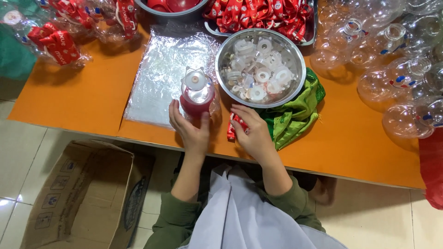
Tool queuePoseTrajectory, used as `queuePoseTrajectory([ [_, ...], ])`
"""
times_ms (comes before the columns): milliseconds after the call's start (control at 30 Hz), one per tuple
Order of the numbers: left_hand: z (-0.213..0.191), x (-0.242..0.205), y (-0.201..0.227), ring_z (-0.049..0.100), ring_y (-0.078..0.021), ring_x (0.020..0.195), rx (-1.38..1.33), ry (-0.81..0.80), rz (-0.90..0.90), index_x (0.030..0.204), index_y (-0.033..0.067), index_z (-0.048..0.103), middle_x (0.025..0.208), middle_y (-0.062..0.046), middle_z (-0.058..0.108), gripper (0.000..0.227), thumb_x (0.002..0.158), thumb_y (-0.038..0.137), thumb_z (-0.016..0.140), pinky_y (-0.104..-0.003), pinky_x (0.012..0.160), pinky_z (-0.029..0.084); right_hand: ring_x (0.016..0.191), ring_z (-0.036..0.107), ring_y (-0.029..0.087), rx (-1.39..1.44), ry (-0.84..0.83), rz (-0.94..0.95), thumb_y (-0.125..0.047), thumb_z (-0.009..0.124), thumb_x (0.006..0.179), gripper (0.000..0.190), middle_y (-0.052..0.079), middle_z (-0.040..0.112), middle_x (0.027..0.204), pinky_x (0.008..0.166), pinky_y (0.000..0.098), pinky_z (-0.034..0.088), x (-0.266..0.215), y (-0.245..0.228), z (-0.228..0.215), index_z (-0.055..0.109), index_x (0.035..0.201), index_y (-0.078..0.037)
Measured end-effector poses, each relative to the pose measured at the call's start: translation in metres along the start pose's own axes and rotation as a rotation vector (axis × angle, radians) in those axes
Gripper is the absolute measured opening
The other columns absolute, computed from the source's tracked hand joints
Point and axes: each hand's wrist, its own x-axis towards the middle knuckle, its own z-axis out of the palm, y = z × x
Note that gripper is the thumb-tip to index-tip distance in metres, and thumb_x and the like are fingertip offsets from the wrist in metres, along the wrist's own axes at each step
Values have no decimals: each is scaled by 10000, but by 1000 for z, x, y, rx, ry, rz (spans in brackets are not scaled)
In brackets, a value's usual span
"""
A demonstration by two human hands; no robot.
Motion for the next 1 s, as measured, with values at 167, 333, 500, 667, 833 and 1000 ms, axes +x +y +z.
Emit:
queuePoseTrajectory([
  [167, -16, 21, 11, 345, -495, 1429, -33, -136, -173, 1532, -17, 321, 1504, -309, 392, 786, 1069, 606, 196, -598, 1171, 281, 1272, 590, 438, 28, -64, 16, -21, 707, 924, 458, 267, 618, 1370, 1061, 502, 484, 13, 3, 27, 606, 1368, 32],
  [333, -17, 25, 9, 520, -444, 1296, 7, -143, -171, 1446, 15, 475, 1346, -250, 549, 716, 1084, 566, 195, -560, 1094, 405, 1314, 546, 471, 42, -113, 85, -64, 736, 924, 593, 318, 567, 1413, 1109, 542, 445, 21, 4, 42, 508, 1456, 65],
  [500, -22, 15, 15, 554, -367, 1249, 5, -188, -163, 1392, 52, 538, 1317, -166, 542, 637, 1091, 509, 212, -491, 1036, 487, 1329, 557, 413, -13, -68, 61, -75, 764, 896, 574, 240, 575, 1445, 1122, 503, 444, 17, 5, 40, 571, 1432, -5],
  [667, -18, 8, 14, 566, -383, 1212, -21, -208, -173, 1386, 37, 542, 1307, -175, 519, 540, 1097, 442, 333, -485, 1009, 522, 1298, 579, 402, -51, -27, 69, -71, 789, 869, 568, 220, 598, 1417, 1111, 495, 448, 6, 6, 35, 605, 1404, -21],
  [833, -16, 12, 9, 551, -367, 1215, 3, -230, -152, 1398, 56, 541, 1301, -154, 503, 501, 1105, 417, 355, -474, 991, 542, 1281, 576, 402, -119, 29, 43, -81, 793, 861, 546, 213, 603, 1394, 1106, 497, 444, 3, 12, 41, 627, 1377, -14],
  [1000, -29, 22, 0, 530, -346, 1259, 137, -171, -106, 1346, 79, 600, 1296, -137, 546, 476, 1099, 408, 360, -485, 1017, 471, 1108, 625, 337, -197, 272, -87, -63, 757, 890, 345, 137, 638, 1225, 991, 418, 500, -1, 3, 33, 723, 1232, -39],
])
